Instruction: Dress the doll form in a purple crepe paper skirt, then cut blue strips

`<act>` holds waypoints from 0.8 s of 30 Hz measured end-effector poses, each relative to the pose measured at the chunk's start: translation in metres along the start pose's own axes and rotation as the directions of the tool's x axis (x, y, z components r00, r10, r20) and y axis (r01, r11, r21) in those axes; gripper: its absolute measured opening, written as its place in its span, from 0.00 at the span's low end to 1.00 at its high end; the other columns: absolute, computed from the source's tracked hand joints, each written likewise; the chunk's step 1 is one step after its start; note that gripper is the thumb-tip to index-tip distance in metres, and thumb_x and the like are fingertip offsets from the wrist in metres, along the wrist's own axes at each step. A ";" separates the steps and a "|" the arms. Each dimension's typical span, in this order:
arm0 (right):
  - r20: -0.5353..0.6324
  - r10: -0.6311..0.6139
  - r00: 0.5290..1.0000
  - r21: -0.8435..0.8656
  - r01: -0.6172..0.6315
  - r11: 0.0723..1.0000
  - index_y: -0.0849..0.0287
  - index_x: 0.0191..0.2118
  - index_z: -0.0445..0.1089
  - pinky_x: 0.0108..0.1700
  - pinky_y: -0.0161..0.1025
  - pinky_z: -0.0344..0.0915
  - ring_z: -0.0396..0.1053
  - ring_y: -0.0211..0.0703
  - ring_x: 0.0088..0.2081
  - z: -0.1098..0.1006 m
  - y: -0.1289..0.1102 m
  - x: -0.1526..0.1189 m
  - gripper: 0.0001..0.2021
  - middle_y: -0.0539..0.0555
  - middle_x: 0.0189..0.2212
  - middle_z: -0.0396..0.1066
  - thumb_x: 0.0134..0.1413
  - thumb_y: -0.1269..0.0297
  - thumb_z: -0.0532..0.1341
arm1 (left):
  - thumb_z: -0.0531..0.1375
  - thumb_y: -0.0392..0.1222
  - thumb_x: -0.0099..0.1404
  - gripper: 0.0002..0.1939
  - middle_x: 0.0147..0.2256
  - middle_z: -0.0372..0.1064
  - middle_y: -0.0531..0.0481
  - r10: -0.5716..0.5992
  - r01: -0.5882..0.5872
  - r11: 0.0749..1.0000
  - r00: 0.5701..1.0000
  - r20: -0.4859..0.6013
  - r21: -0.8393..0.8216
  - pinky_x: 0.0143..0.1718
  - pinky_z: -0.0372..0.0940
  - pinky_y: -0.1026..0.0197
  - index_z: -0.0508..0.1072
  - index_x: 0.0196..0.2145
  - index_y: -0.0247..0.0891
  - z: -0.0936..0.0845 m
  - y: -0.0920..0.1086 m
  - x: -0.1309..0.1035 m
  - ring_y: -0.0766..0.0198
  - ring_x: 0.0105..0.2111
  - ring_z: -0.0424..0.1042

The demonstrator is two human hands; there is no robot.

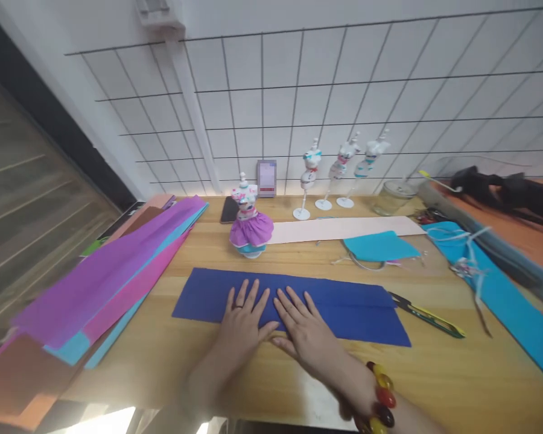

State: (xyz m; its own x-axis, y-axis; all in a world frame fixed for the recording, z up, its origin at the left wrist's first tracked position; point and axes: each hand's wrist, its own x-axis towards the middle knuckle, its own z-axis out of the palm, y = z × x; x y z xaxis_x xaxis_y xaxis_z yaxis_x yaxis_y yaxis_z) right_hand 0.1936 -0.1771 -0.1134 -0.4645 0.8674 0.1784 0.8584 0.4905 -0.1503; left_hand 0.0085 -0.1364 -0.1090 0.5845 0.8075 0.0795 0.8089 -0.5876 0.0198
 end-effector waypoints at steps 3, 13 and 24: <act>0.018 0.078 0.997 -0.015 -0.078 0.997 0.63 0.64 0.48 0.60 0.59 0.48 0.42 0.54 0.64 -0.005 0.016 -0.018 0.31 0.60 0.63 0.48 0.61 0.50 0.48 | 0.48 0.58 0.64 0.30 0.63 0.48 0.45 -0.021 0.021 1.000 1.000 -0.009 0.017 0.57 0.48 0.38 0.53 0.61 0.49 0.006 -0.006 0.001 0.45 0.62 0.47; -0.070 0.462 0.884 -0.195 -0.466 0.863 0.65 0.63 0.50 0.59 0.59 0.48 0.45 0.56 0.63 -0.018 0.093 -0.121 0.32 0.62 0.62 0.50 0.61 0.48 0.46 | 0.49 0.58 0.63 0.30 0.63 0.46 0.46 -0.052 0.050 0.998 0.996 0.070 0.037 0.57 0.46 0.37 0.54 0.60 0.48 0.009 -0.010 0.005 0.44 0.62 0.46; -0.047 0.290 0.956 -0.080 -0.293 0.953 0.64 0.63 0.49 0.61 0.59 0.44 0.42 0.52 0.64 -0.028 0.059 -0.052 0.33 0.61 0.63 0.46 0.61 0.46 0.45 | 0.49 0.58 0.63 0.30 0.63 0.46 0.48 -0.064 0.060 0.996 0.996 0.055 0.065 0.57 0.45 0.38 0.54 0.60 0.49 0.012 -0.009 0.005 0.45 0.62 0.45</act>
State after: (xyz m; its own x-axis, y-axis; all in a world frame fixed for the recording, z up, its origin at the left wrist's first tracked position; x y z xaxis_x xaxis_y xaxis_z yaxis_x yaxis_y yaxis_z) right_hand 0.2746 -0.1959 -0.1048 -0.1848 0.9676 0.1723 0.9714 0.2064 -0.1173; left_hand 0.0052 -0.1268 -0.1206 0.5345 0.8448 0.0234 0.8449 -0.5334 -0.0403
